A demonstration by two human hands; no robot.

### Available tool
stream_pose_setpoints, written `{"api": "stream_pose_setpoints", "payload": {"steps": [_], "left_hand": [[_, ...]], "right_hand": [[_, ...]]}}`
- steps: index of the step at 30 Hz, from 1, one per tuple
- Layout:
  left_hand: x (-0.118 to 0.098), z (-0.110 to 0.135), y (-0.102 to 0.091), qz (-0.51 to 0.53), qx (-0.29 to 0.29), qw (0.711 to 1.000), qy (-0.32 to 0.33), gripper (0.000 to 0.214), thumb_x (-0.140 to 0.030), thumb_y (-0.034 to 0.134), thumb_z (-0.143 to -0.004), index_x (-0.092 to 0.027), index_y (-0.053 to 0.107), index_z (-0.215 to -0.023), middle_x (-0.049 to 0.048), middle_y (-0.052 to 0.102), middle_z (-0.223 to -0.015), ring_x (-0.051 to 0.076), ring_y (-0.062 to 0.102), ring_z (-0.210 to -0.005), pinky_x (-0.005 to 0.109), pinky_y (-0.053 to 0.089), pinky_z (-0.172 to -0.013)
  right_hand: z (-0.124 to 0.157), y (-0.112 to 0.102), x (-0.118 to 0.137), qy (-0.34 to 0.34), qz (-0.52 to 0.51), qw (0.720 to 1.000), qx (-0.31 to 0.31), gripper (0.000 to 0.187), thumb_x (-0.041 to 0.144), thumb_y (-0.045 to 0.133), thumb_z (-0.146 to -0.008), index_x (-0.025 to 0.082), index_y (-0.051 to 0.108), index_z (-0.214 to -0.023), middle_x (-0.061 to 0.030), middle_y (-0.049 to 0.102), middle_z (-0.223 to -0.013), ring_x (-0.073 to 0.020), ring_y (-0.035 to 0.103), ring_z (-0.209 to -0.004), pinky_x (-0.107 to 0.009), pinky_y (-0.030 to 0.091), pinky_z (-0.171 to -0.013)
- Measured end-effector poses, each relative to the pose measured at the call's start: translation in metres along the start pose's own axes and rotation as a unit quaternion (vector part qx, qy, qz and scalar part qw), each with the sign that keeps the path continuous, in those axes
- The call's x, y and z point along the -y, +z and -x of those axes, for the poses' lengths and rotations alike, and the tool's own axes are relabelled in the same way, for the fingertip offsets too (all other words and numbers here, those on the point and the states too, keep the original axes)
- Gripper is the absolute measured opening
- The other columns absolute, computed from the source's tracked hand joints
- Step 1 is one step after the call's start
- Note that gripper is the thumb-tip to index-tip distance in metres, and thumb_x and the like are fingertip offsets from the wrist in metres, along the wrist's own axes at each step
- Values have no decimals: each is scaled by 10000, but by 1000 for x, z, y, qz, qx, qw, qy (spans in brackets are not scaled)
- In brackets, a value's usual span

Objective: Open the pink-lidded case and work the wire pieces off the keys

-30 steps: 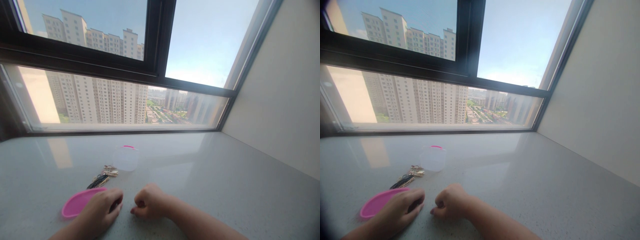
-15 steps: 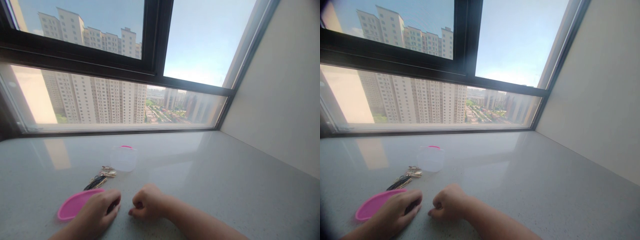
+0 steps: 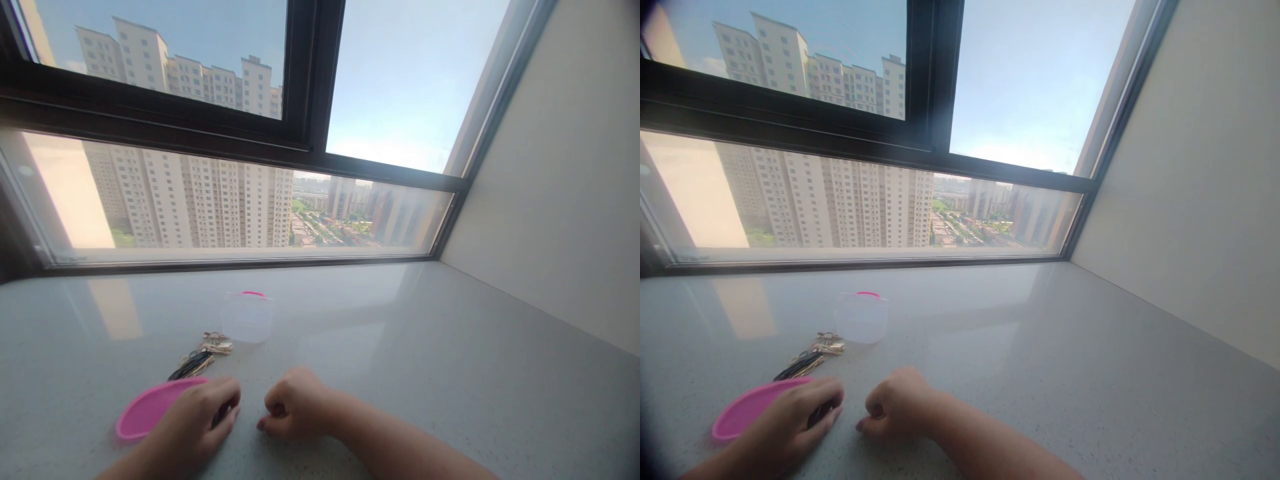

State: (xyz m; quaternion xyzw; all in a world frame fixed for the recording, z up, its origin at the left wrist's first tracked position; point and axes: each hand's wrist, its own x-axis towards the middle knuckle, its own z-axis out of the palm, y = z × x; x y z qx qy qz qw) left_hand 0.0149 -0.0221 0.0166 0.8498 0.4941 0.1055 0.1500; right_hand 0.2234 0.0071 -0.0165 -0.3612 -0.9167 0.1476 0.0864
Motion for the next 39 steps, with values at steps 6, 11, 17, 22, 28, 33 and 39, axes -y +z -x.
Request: {"api": "stream_pose_setpoints", "payload": {"steps": [6,11,17,22,28,33,39], "left_hand": [[1,-1,-7,29,-81,996,29,196,-236,417,-842,-200,487,-663,-2,555,-673,148,524,-640,227,390,-606],[42,-4,-37,79,-208,974,-36,260,-413,450,-843,-208,576,-743,0,632,-734,170,562,-667,248,445,-641],[133,-1,-54,100,-263,944,-173,425,-503,420,-827,-189,658,-986,86,690,-1110,276,600,-1064,363,480,-895],[152,-4,-37,74,-234,953,-178,562,-550,384,-849,-158,595,-1191,118,595,-1290,295,518,-1210,438,391,-1031],[148,-17,-16,60,-158,971,-170,674,-590,334,-857,-112,510,-1299,150,547,-1335,308,497,-1230,448,384,-1039],[153,-26,-12,61,-165,973,-146,663,-573,316,-869,-113,493,-1313,152,520,-1361,308,466,-1257,451,363,-1054],[142,-35,-7,36,-163,982,-93,680,-583,359,-846,-112,478,-1322,131,456,-1417,299,396,-1308,430,318,-1085]], "right_hand": [[1,-6,3,0,-5,1000,5,305,391,601,-741,186,475,-554,80,314,-476,-75,256,-470,-211,197,-478],[3,-5,2,-1,-27,1000,-4,316,392,592,-736,189,442,-546,81,279,-465,-76,230,-463,-215,175,-472],[3,-2,2,0,-26,1000,-17,317,373,586,-722,189,412,-530,78,259,-463,-81,205,-464,-228,162,-476],[2,0,2,-1,-20,1000,-19,309,375,573,-726,192,413,-537,76,278,-470,-85,217,-475,-227,169,-483],[1,-2,2,1,-10,1000,-11,318,408,568,-736,197,421,-550,73,292,-486,-91,234,-498,-224,183,-494],[0,-6,3,5,-17,1000,-5,331,420,573,-743,200,414,-553,75,295,-483,-90,245,-488,-222,186,-491],[-1,-7,7,9,-14,1000,-7,326,400,583,-739,196,413,-551,75,281,-482,-89,239,-489,-223,182,-490]]}}
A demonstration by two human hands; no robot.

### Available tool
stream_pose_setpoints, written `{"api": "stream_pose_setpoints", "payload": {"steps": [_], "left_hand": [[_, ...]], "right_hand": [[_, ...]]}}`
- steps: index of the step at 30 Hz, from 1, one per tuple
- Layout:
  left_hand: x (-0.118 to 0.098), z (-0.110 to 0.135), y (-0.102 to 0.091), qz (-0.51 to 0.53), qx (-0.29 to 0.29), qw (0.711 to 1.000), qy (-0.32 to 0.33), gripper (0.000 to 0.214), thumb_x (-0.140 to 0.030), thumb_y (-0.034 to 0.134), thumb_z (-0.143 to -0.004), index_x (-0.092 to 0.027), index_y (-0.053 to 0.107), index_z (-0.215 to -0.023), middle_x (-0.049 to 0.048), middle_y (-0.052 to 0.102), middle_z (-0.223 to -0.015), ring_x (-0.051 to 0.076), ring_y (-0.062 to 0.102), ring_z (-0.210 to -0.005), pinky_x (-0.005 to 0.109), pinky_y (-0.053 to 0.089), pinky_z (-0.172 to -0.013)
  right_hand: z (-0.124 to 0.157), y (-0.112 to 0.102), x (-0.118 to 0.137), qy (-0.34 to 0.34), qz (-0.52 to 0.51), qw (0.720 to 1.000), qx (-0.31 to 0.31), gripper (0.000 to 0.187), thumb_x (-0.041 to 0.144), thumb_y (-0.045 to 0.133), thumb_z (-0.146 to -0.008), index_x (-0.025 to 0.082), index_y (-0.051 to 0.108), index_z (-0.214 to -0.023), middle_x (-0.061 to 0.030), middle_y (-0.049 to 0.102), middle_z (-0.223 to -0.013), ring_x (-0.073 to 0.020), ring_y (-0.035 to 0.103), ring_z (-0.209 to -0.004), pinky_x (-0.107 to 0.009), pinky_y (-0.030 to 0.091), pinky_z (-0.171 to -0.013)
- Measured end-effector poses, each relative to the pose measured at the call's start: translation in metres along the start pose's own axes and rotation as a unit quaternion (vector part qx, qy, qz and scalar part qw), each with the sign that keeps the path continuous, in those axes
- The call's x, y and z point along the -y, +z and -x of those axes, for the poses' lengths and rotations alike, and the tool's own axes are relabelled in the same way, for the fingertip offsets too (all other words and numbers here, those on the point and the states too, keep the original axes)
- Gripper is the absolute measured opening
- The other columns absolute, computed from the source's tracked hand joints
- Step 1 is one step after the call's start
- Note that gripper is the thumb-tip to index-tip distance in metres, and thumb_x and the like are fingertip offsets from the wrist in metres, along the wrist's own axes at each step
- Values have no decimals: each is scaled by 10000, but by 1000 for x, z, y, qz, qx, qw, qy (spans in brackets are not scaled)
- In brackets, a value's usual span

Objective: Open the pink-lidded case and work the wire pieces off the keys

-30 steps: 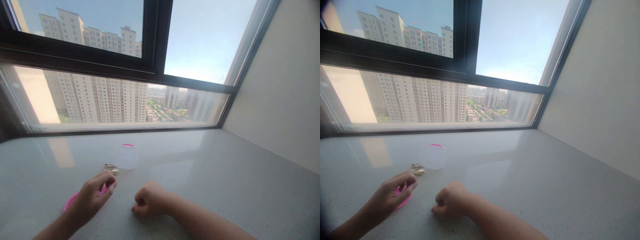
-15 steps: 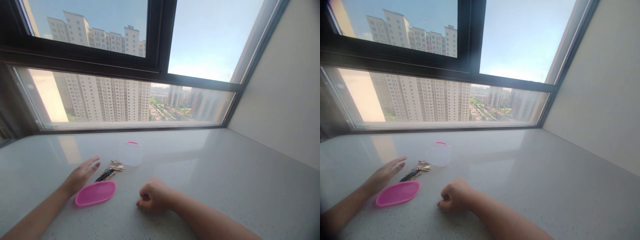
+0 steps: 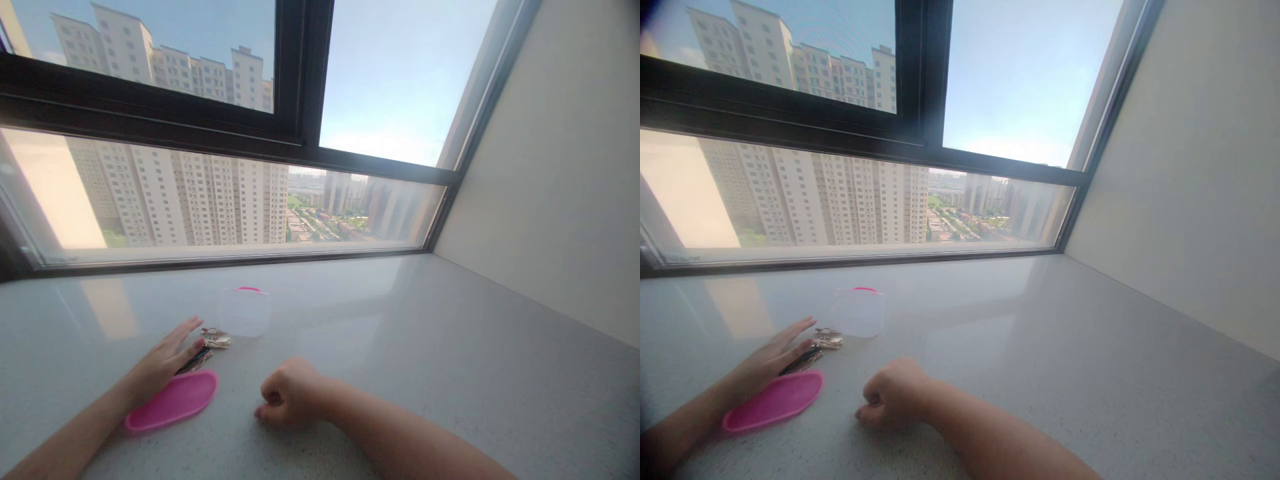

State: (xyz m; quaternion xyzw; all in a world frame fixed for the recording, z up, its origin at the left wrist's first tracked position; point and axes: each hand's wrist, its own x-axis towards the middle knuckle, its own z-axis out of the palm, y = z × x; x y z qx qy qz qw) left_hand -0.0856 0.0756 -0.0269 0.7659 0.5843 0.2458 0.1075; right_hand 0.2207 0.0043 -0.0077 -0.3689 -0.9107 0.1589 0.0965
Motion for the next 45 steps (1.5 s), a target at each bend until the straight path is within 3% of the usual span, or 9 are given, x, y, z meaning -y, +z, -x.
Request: {"api": "stream_pose_setpoints", "payload": {"steps": [6,11,18,24,33,42,45], "left_hand": [[-14,4,1,-22,70,997,-12,782,-621,384,-826,-80,367,-1391,148,368,-1466,299,338,-1340,429,299,-1090],[-27,6,3,-67,85,994,15,769,-585,370,-849,-69,307,-1415,158,281,-1495,298,278,-1365,453,253,-1107],[-35,10,6,-78,79,992,55,657,-524,413,-864,-164,340,-1409,135,333,-1473,306,317,-1345,475,308,-1077],[-31,11,13,-75,77,991,75,620,-522,415,-867,-170,411,-1377,139,400,-1453,297,332,-1345,461,293,-1089],[-34,17,12,-80,84,991,61,628,-558,436,-843,-162,483,-1328,171,446,-1400,312,387,-1307,463,328,-1073],[-41,15,8,-50,107,991,56,575,-531,354,-891,-170,509,-1311,119,455,-1421,283,299,-1362,431,306,-1088],[-41,14,8,-37,105,992,57,554,-525,385,-882,-184,533,-1292,107,443,-1429,296,336,-1341,430,319,-1079]], "right_hand": [[0,-2,1,3,5,1000,10,319,403,579,-740,195,424,-554,76,285,-486,-88,237,-488,-222,185,-489],[-2,0,1,9,18,1000,5,304,406,579,-733,197,448,-556,74,293,-483,-90,234,-488,-223,186,-486],[-1,1,1,10,32,999,4,287,431,557,-749,202,503,-585,71,313,-500,-94,251,-501,-223,205,-493],[-1,-1,1,13,36,999,11,284,429,564,-749,199,520,-587,70,313,-501,-93,245,-498,-225,205,-489],[0,-4,3,8,23,1000,11,297,414,575,-741,196,472,-568,72,308,-493,-89,247,-487,-220,197,-490],[1,-1,0,6,26,1000,15,279,415,560,-753,198,499,-588,67,337,-513,-93,264,-506,-221,210,-501],[1,-1,0,2,22,1000,10,280,409,558,-755,198,486,-586,69,335,-511,-91,264,-506,-215,212,-500]]}}
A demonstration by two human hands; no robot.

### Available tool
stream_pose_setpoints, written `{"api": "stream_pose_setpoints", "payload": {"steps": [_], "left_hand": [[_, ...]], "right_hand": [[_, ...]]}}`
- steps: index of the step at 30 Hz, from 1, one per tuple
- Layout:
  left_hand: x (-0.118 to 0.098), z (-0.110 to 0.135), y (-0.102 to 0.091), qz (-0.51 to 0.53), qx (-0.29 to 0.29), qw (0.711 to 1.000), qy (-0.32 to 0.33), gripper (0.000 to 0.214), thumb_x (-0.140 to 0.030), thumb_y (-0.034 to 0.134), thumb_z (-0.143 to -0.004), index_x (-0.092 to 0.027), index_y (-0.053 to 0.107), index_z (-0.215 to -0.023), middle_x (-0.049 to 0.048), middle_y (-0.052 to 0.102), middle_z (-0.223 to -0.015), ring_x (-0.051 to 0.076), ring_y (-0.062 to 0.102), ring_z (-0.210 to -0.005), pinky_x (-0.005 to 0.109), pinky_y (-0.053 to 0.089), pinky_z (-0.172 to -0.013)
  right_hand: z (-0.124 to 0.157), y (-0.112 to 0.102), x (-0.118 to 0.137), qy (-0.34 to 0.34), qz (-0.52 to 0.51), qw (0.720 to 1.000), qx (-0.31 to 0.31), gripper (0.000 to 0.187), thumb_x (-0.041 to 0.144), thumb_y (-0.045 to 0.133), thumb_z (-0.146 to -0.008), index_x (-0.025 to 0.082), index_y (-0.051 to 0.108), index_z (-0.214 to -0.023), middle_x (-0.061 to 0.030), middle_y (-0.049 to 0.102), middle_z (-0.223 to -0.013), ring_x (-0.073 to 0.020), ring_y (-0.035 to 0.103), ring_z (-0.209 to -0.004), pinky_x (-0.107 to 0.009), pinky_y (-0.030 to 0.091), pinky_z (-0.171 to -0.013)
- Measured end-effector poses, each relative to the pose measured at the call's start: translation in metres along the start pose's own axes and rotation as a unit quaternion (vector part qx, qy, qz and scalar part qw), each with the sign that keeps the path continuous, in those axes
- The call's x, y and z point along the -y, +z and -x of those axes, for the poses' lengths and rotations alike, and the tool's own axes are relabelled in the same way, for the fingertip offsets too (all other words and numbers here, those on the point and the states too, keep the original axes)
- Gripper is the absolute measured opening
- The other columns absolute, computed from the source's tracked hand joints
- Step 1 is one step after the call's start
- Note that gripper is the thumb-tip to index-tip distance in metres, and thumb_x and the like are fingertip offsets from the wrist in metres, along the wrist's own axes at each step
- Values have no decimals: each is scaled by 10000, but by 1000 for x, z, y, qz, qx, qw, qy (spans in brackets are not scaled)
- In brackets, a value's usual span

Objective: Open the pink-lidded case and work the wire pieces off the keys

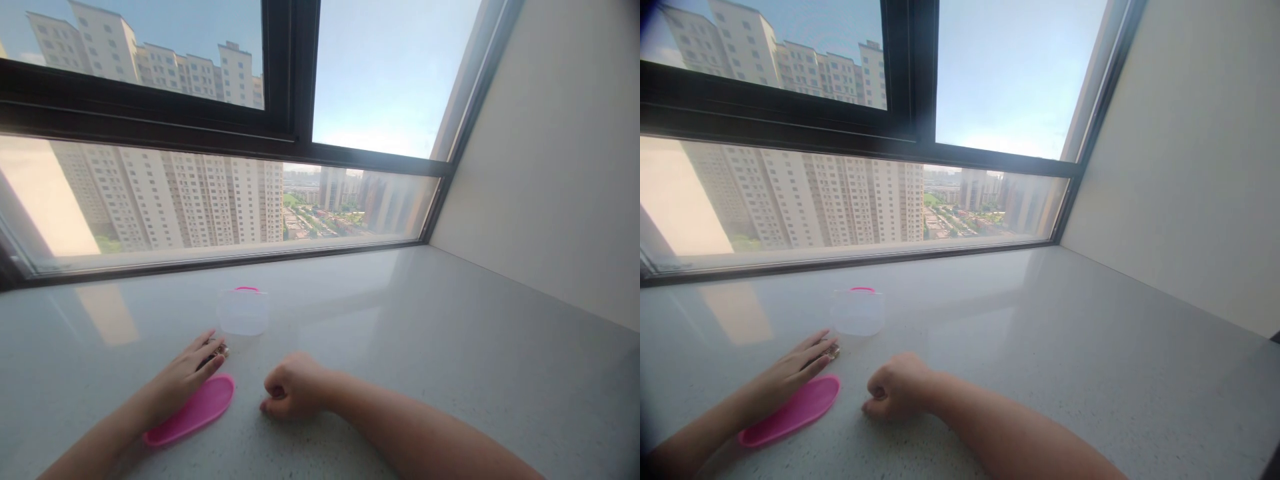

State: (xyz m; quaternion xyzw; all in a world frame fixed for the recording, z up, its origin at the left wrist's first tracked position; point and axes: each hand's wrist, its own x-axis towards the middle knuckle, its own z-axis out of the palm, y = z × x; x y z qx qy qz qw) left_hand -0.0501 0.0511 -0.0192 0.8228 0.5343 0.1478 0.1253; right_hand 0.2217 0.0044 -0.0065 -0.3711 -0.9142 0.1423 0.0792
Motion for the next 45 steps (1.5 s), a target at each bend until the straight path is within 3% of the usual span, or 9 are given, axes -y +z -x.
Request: {"api": "stream_pose_setpoints", "payload": {"steps": [4,9,23,31,37,45], "left_hand": [[1,-1,2,24,-24,999,18,486,-509,441,-868,-248,562,-1261,64,448,-1427,293,415,-1295,410,368,-1049],[-6,-1,-3,44,-23,998,31,427,-514,461,-851,-281,653,-1152,27,580,-1318,275,476,-1253,385,421,-1018],[1,-4,-14,66,-80,995,9,435,-533,463,-825,-217,705,-999,79,673,-1125,266,593,-1090,352,470,-953],[0,-3,-9,57,-63,996,-24,514,-560,475,-802,-186,677,-1092,100,620,-1259,285,554,-1168,377,433,-1001],[-19,1,-13,189,-41,981,-19,473,-542,460,-821,-208,676,-1077,62,699,-1139,278,621,-1070,361,505,-910],[-47,3,-10,391,19,919,-33,459,-529,492,-825,-176,663,-1063,79,699,-1118,293,611,-1055,379,457,-931]], "right_hand": [[0,2,-1,-8,-7,1000,-6,276,405,553,-757,198,482,-589,67,343,-519,-92,270,-512,-219,217,-509],[-1,5,-4,-8,-11,1000,-8,284,420,551,-752,199,483,-587,66,333,-514,-96,262,-516,-224,211,-512],[2,-2,1,6,9,1000,9,281,435,541,-760,200,533,-607,62,383,-522,-99,296,-519,-224,228,-509],[1,3,-2,-5,5,1000,-9,291,430,545,-748,197,496,-581,69,331,-501,-94,266,-504,-216,211,-493],[1,1,-1,-3,11,1000,-2,277,422,560,-744,196,513,-590,70,345,-506,-90,286,-502,-213,218,-488],[1,3,-1,-4,21,1000,-8,256,399,564,-747,190,555,-599,67,389,-502,-89,290,-491,-215,215,-480]]}}
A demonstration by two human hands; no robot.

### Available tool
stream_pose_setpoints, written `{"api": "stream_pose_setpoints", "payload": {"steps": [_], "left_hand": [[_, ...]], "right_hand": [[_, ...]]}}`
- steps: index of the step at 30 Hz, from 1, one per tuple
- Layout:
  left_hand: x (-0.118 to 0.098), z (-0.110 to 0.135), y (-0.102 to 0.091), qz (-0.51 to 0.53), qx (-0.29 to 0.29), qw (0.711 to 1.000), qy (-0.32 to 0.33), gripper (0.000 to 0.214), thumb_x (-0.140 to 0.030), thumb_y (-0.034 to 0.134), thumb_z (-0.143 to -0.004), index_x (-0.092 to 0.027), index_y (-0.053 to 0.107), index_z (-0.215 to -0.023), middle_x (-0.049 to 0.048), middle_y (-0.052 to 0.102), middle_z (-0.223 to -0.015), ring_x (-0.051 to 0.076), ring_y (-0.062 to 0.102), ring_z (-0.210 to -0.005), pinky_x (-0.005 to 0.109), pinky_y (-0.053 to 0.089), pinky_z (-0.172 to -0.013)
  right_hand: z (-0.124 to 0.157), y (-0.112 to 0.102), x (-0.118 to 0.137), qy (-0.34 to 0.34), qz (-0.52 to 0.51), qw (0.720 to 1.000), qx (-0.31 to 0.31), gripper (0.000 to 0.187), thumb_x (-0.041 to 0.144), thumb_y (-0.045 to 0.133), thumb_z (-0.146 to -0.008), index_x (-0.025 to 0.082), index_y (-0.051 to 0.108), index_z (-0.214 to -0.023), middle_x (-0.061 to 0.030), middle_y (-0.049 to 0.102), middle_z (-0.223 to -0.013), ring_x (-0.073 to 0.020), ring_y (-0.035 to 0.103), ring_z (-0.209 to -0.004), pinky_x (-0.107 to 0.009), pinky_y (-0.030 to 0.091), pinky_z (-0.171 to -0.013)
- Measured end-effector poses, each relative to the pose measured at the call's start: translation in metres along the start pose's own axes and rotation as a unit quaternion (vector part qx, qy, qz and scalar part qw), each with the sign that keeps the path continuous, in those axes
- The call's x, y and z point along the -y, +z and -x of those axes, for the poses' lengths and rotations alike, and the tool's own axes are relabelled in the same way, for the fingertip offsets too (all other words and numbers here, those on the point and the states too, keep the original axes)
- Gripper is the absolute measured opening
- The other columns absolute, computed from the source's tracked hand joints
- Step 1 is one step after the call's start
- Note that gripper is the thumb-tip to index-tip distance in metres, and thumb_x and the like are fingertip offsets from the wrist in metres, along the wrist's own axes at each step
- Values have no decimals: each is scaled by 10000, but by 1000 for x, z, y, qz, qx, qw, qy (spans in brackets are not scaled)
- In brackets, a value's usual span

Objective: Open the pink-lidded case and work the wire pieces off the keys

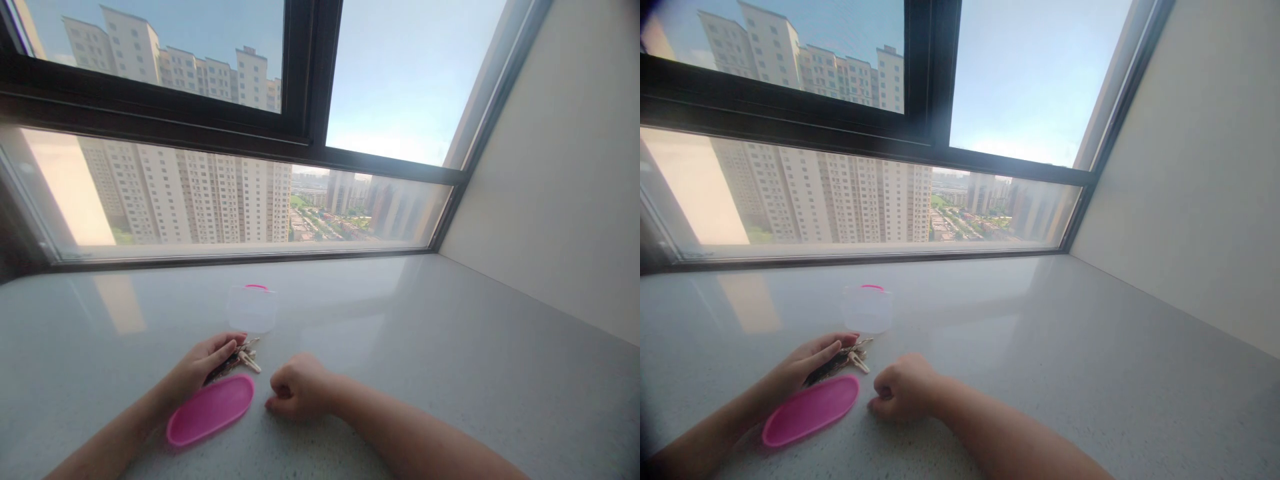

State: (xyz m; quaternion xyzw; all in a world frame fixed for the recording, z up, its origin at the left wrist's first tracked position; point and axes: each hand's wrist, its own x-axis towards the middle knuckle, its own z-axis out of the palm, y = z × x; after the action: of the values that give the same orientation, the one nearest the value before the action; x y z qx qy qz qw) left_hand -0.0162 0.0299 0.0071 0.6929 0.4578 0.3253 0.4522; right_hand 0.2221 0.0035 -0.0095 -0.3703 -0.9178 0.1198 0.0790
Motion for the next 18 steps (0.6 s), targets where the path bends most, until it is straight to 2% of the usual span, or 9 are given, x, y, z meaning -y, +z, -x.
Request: {"api": "stream_pose_setpoints", "payload": {"steps": [4,6,10,13,14,16,18], "left_hand": [[-3,5,14,93,18,995,-12,421,-479,535,-832,-149,651,-1065,101,695,-1104,286,606,-1041,352,459,-895],[-3,6,17,126,25,992,-9,391,-452,550,-835,-155,647,-1072,104,667,-1168,284,596,-1067,359,449,-913],[2,3,13,149,-16,989,9,423,-473,532,-839,-161,626,-1109,116,607,-1269,296,581,-1110,396,449,-939],[13,-1,6,62,-73,995,10,537,-537,394,-880,-153,565,-1213,131,588,-1290,304,542,-1168,445,411,-991],[17,-2,4,36,-85,996,8,567,-555,397,-870,-142,563,-1221,143,570,-1309,318,505,-1205,467,371,-1024],[23,-4,5,-29,-83,996,14,583,-567,420,-854,-152,564,-1238,138,543,-1340,327,441,-1263,485,287,-1078],[25,-3,8,-127,-51,990,35,573,-569,421,-850,-183,571,-1246,120,525,-1364,330,382,-1305,503,224,-1104]], "right_hand": [[1,1,0,-2,0,1000,-15,243,368,574,-735,184,552,-578,66,392,-489,-87,285,-483,-217,206,-474],[1,1,0,-4,-4,1000,-19,237,350,577,-728,182,545,-564,68,388,-479,-84,275,-473,-218,201,-469],[2,1,1,-6,-6,1000,-22,228,327,573,-725,179,547,-554,66,398,-474,-82,273,-461,-222,202,-467],[1,3,1,-5,-2,1000,-26,234,333,580,-718,179,542,-547,67,393,-465,-82,265,-459,-222,196,-465],[1,4,0,-4,-1,1000,-27,237,337,583,-717,179,541,-545,67,393,-464,-82,266,-460,-222,195,-465],[0,6,-1,-3,0,1000,-30,238,341,583,-715,180,542,-545,66,401,-465,-83,274,-463,-221,197,-469],[-1,8,-1,-2,-3,999,-33,235,338,584,-711,180,540,-542,65,402,-467,-83,281,-464,-222,198,-472]]}}
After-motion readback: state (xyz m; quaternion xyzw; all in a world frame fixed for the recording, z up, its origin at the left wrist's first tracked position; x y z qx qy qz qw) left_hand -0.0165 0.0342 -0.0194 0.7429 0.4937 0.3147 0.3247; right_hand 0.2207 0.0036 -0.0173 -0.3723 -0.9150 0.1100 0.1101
